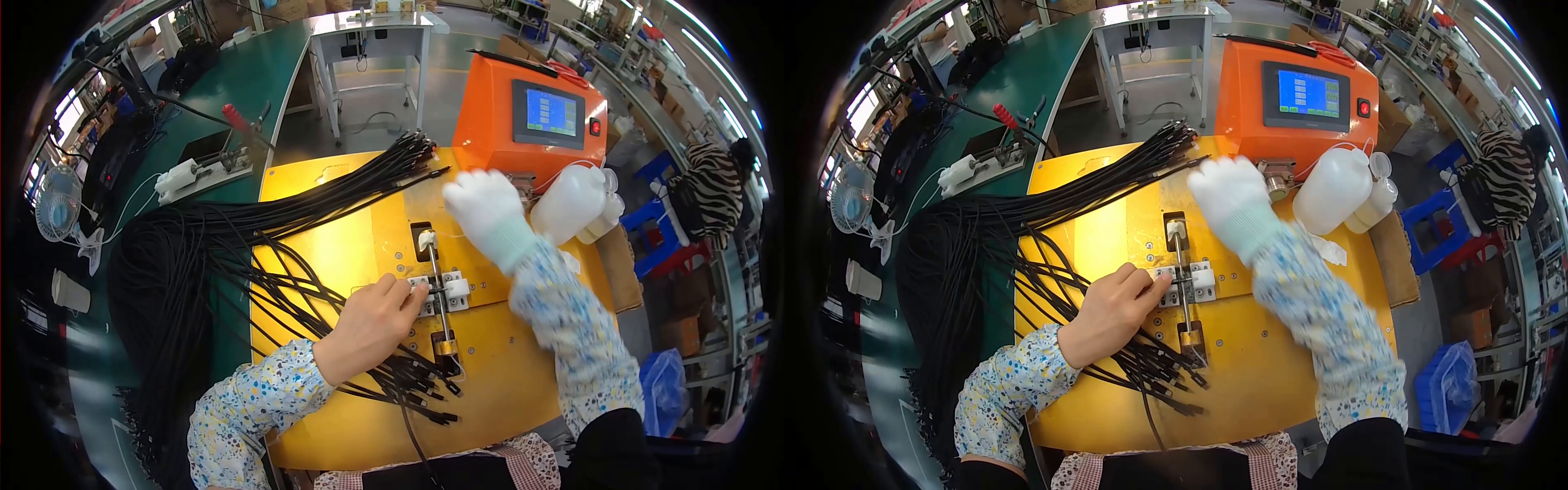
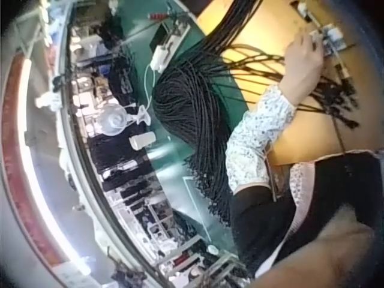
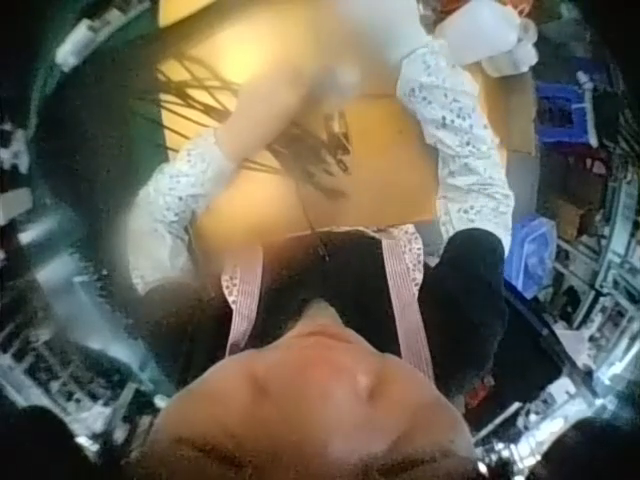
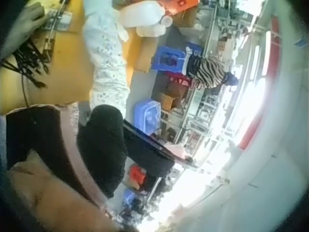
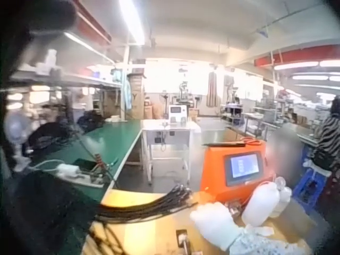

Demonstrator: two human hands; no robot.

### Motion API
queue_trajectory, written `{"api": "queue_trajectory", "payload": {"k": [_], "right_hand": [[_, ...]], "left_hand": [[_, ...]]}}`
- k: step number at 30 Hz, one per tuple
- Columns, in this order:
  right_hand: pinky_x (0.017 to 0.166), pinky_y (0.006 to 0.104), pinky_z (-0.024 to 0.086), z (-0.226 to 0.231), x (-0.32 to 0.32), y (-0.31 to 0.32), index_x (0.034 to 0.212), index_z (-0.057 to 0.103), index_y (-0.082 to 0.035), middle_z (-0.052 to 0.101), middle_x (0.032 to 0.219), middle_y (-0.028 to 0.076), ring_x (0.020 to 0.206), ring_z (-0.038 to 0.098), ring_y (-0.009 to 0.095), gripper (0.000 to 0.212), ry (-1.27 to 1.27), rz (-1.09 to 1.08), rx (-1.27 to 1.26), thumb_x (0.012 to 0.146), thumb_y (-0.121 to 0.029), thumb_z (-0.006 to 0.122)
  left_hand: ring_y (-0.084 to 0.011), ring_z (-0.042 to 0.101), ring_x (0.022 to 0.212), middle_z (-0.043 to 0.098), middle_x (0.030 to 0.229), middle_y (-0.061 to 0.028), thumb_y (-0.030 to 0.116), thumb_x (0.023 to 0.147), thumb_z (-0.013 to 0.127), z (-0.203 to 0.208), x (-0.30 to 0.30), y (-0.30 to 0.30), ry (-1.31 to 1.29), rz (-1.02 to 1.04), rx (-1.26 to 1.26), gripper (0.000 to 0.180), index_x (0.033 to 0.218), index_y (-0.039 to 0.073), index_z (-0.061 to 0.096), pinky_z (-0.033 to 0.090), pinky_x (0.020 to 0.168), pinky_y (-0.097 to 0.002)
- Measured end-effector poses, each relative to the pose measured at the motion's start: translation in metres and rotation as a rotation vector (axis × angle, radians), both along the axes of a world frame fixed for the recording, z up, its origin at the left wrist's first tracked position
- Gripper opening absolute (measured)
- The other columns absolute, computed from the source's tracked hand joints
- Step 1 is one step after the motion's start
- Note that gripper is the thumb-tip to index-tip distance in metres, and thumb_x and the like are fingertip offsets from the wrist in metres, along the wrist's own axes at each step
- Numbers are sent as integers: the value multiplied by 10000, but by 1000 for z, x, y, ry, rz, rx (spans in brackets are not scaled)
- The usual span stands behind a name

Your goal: The worker processes bundles of black electrical cables using a bench-mounted wire-processing machine.

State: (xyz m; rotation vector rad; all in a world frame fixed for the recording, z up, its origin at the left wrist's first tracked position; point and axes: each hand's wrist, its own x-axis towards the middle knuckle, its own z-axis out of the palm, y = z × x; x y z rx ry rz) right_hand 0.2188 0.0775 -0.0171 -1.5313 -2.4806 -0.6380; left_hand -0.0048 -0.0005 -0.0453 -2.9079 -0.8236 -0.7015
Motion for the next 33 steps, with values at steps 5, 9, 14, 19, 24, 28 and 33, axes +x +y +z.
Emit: {"api": "queue_trajectory", "payload": {"k": [5, 9, 14, 19, 24, 28, 33], "right_hand": [[764, 368, 516, 14, -36, 71, 922, 724, -90, 703, 943, 64, 928, 652, 215, 178, -352, -273, -311, 827, -99, 575], [682, 405, 559, 21, -42, 80, 1034, 732, -90, 720, 1021, 85, 934, 701, 253, 240, -435, -196, -448, 873, -127, 558], [731, 364, 540, 28, -17, 54, 953, 698, -70, 687, 968, 62, 942, 664, 228, 170, -202, -252, -183, 855, -122, 568], [632, 352, 459, 51, 9, -26, 895, 594, -81, 541, 765, 47, 742, 565, 240, 145, 71, 130, 245, 759, -83, 642], [626, 367, 437, 43, 9, -76, 998, 622, -79, 504, 748, 54, 717, 538, 250, 237, 238, 142, 167, 764, -71, 661], [631, 367, 441, 33, 8, -82, 989, 619, -77, 510, 748, 53, 718, 539, 251, 222, 279, 94, 119, 771, -82, 664], [628, 394, 460, 16, 11, -80, 979, 620, -67, 578, 798, 97, 731, 586, 282, 144, 423, 8, 58, 837, -92, 624]], "left_hand": [[-187, 526, 735, 503, 811, -47, 24, 694, 640, -1, 1, 2, -17, -10, 17, 388, 1081, 4, 631, 480, 597, -292], [-188, 519, 730, 482, 794, -61, 55, 737, 618, -1, 1, 4, -33, -48, 36, 337, 1063, -30, 623, 461, 556, -292], [-187, 520, 728, 490, 796, -61, 56, 740, 620, 0, 2, 5, -64, -46, 26, 336, 1068, -17, 630, 463, 556, -301], [-209, 553, 732, 572, 814, -56, 26, 701, 679, 1, -1, 7, -81, -13, -71, 324, 1022, 22, 636, 486, 615, -318], [-234, 555, 754, 587, 825, -69, 37, 730, 679, 7, 0, 9, -67, 78, -163, 195, 914, 45, 616, 478, 672, -338], [-254, 546, 803, 586, 833, -67, 46, 758, 670, 9, -5, 14, -47, 100, -223, 129, 875, 55, 616, 456, 756, -359], [-263, 537, 847, 584, 861, -61, 59, 775, 664, 13, -4, 15, -17, 59, -229, 89, 850, 63, 616, 434, 802, -363]]}}
